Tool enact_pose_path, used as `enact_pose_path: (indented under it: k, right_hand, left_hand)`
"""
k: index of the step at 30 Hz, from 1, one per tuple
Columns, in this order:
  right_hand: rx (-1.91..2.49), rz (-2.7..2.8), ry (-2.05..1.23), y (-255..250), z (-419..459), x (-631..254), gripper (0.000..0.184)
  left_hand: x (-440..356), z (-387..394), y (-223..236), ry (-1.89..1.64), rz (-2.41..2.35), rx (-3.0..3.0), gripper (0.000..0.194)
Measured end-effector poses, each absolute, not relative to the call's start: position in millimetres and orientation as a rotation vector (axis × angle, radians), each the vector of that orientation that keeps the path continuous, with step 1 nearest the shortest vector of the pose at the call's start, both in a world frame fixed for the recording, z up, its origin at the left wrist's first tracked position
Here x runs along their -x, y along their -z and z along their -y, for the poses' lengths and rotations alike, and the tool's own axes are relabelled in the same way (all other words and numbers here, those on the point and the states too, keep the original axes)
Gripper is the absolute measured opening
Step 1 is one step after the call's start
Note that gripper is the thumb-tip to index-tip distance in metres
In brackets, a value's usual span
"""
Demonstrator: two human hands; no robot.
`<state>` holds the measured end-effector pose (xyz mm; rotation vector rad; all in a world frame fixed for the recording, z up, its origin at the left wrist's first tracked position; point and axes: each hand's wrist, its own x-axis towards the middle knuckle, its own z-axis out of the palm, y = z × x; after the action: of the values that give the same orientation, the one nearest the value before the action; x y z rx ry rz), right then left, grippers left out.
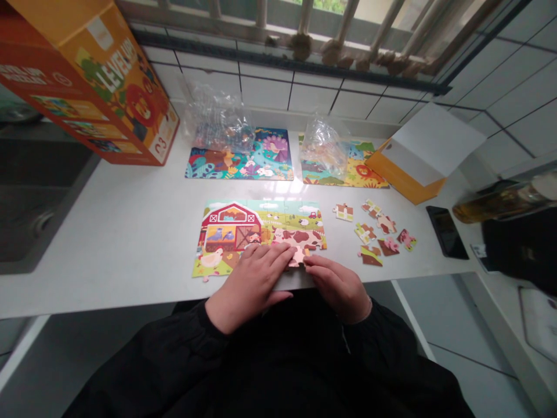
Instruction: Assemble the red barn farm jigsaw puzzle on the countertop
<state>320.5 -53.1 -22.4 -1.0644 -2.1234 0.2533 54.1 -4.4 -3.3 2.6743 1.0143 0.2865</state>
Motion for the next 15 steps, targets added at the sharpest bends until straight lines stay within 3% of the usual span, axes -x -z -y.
enact_pose_path:
  k: [6, 15]
  right_hand:
    - [1.07, 2.063, -0.229, 27.3, 54.9, -324.4, 0.042]
    - [1.129, 2.065, -0.23, 20.4, 62.4, -338.8, 0.056]
  left_hand:
    - [-54.6, 4.2, 2.6, -0.284, -1.018, -2.652, 0.088]
    - [-54.1, 4.6, 4.7, -0.304, -1.012, -2.675, 0.077]
